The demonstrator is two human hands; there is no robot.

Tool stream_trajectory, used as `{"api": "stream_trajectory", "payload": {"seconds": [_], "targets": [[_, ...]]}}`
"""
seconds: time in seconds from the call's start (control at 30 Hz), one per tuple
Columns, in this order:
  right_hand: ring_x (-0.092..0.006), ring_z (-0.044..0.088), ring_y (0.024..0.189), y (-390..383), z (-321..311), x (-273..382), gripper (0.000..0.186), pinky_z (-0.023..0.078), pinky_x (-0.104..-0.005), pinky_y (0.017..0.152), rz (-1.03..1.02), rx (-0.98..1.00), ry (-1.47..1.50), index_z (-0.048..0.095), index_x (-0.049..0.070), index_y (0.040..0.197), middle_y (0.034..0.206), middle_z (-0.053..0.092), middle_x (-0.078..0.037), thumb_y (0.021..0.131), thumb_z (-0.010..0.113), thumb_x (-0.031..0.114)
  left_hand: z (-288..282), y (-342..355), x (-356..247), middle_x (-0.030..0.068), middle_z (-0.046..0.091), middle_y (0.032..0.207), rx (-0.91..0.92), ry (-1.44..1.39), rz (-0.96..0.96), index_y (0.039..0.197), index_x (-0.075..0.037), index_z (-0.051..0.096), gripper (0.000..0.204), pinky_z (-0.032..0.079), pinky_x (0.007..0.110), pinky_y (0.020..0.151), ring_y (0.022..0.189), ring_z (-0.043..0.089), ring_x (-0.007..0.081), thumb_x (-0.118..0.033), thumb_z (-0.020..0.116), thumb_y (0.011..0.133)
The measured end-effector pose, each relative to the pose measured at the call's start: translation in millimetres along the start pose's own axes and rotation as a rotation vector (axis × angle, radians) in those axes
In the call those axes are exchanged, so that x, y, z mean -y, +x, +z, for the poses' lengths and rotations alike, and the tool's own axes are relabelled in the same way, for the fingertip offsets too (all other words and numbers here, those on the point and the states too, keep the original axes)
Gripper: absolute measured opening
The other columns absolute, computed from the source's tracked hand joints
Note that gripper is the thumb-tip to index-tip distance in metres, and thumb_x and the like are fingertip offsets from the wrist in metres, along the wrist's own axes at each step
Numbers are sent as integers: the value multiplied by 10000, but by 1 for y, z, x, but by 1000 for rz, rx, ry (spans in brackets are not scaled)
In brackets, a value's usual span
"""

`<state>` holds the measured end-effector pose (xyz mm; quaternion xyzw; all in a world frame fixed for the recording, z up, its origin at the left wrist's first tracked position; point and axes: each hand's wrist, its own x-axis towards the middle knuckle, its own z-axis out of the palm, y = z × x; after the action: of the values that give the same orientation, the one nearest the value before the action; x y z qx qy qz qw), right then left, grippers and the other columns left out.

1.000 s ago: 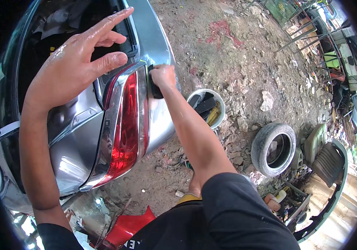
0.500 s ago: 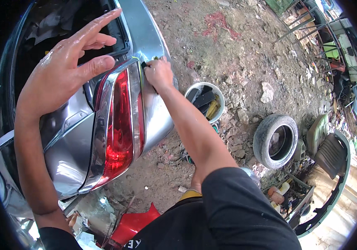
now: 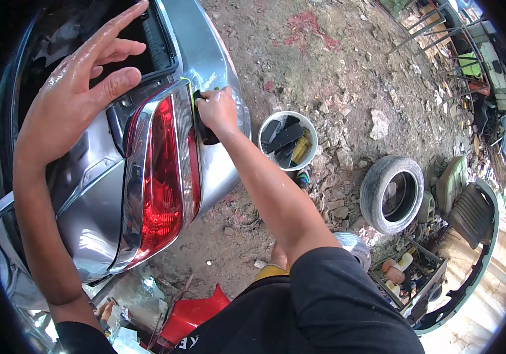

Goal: Wet sanding a car bumper to prepare the surface for repair or painting.

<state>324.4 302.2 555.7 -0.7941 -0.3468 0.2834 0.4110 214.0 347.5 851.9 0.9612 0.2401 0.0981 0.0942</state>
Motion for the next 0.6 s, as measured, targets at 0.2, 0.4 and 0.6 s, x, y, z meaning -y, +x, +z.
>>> {"api": "stream_trajectory", "payload": {"seconds": [0.2, 0.4, 0.6], "targets": [[-411, 619, 1037, 15, -4, 7, 273, 501, -446, 944, 45, -22, 12, 784, 113, 979, 1147, 590, -276, 799, 636, 256, -21, 7, -28, 159, 672, 1175, 125, -35, -109, 1462, -87, 445, 647, 496, 367, 969, 1079, 663, 279, -415, 643, 940], [-395, 612, 1071, 33, -20, -2, 301, 480, -430, 991, -70, 94, -153, 776, 139, 1042, 1105, 605, -264, 803, 639, 261, -5, 5, -4, 154, 672, 1175, 56, -100, -18, 1464, -91, 442, 645, 493, 372, 978, 1082, 660, 287, -415, 639, 942], [-394, 622, 1080, -1, -16, 0, 271, 502, -426, 972, -196, 73, -102, 781, 137, 995, 1124, 672, -238, 784, 640, 232, -6, -1, 0, 141, 672, 1189, 71, 129, 79, 1469, -104, 439, 638, 491, 378, 986, 1086, 660, 295, -414, 634, 947]]}}
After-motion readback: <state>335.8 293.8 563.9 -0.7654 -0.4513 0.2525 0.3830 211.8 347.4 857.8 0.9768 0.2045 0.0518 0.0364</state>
